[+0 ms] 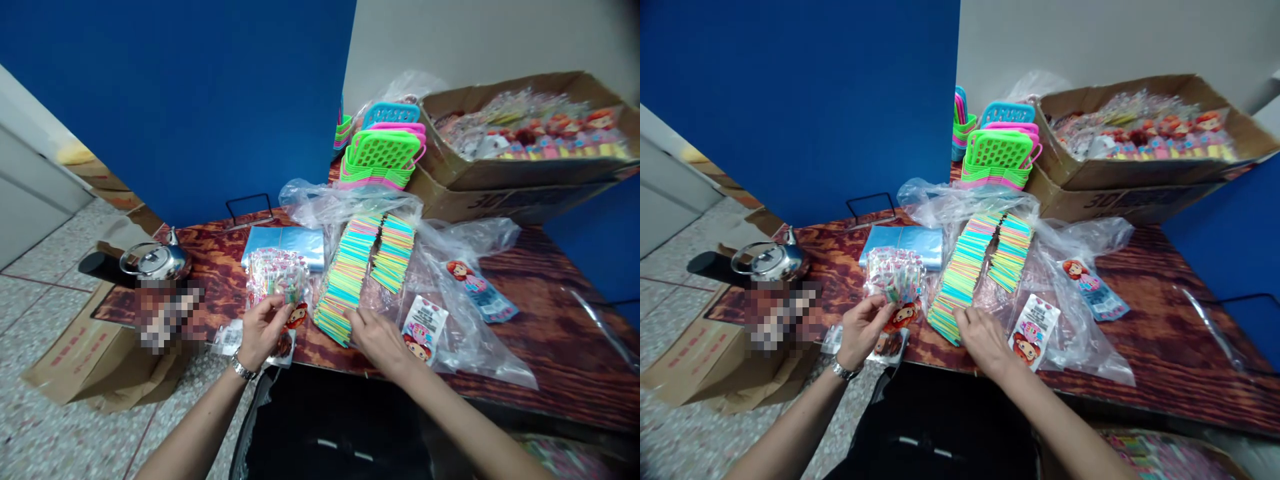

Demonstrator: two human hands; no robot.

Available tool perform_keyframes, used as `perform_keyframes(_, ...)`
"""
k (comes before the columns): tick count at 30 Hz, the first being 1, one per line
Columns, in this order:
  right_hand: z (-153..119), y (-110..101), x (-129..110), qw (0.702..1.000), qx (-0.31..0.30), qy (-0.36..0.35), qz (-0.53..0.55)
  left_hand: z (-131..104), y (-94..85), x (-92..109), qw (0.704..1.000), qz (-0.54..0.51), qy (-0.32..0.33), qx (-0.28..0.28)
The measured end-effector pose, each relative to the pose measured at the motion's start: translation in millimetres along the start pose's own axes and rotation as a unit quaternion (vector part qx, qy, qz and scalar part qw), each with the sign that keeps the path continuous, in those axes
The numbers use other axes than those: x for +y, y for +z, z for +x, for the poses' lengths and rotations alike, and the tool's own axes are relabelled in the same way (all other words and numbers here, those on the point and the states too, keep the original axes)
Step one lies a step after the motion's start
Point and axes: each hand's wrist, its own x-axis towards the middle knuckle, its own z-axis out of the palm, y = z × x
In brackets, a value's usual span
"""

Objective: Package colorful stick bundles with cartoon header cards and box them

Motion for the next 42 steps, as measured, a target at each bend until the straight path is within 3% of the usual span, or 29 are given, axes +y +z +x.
perform_keyframes(5, 32, -13, 28, 0.999, -0.039, 0.027, -0.007, -4, 9.5, -1, 0.997, -0.038, -0.035, -0.052)
perform_keyframes(9, 37, -23, 28, 0.988, 0.061, 0.032, 0.136, -8, 19.1, 0, 0.992, -0.043, -0.059, -0.098)
perform_keyframes(12, 35, -36, 18, 0.919, 0.141, 0.039, 0.367, -9, 27.0, 2, 0.988, -0.063, -0.066, -0.128)
perform_keyframes(14, 35, -44, 10, 0.869, 0.147, 0.036, 0.471, -10, 31.6, 3, 0.984, -0.075, -0.065, -0.149)
perform_keyframes(16, 38, -49, 2, 0.854, 0.135, 0.028, 0.503, -11, 35.1, 3, 0.981, -0.076, -0.062, -0.167)
perform_keyframes(20, 48, -48, -11, 0.854, 0.132, 0.029, 0.502, -13, 36.9, -4, 0.985, -0.070, -0.053, -0.147)
perform_keyframes(24, 63, -34, -23, 0.814, 0.104, 0.030, 0.571, -11, 26.7, -14, 0.993, -0.018, -0.046, -0.105)
perform_keyframes(28, 96, -17, -39, 0.778, 0.086, 0.041, 0.621, -2, 2.7, -17, 0.996, 0.060, -0.025, -0.053)
perform_keyframes(31, 125, -9, -51, 0.809, 0.089, 0.049, 0.579, 7, -15.7, -21, 0.980, 0.189, 0.053, 0.037)
perform_keyframes(33, 139, -6, -57, 0.838, 0.096, 0.059, 0.534, 13, -23.1, -28, 0.957, 0.268, 0.094, 0.061)
perform_keyframes(36, 141, -4, -59, 0.853, 0.127, 0.082, 0.500, 20, -26.2, -47, 0.941, 0.322, 0.099, 0.025)
perform_keyframes(39, 124, 1, -59, 0.857, 0.169, 0.096, 0.478, 24, -25.7, -64, 0.941, 0.327, 0.080, -0.018)
perform_keyframes(42, 106, 14, -68, 0.877, 0.172, 0.076, 0.441, 30, -28.5, -72, 0.948, 0.307, 0.062, -0.051)
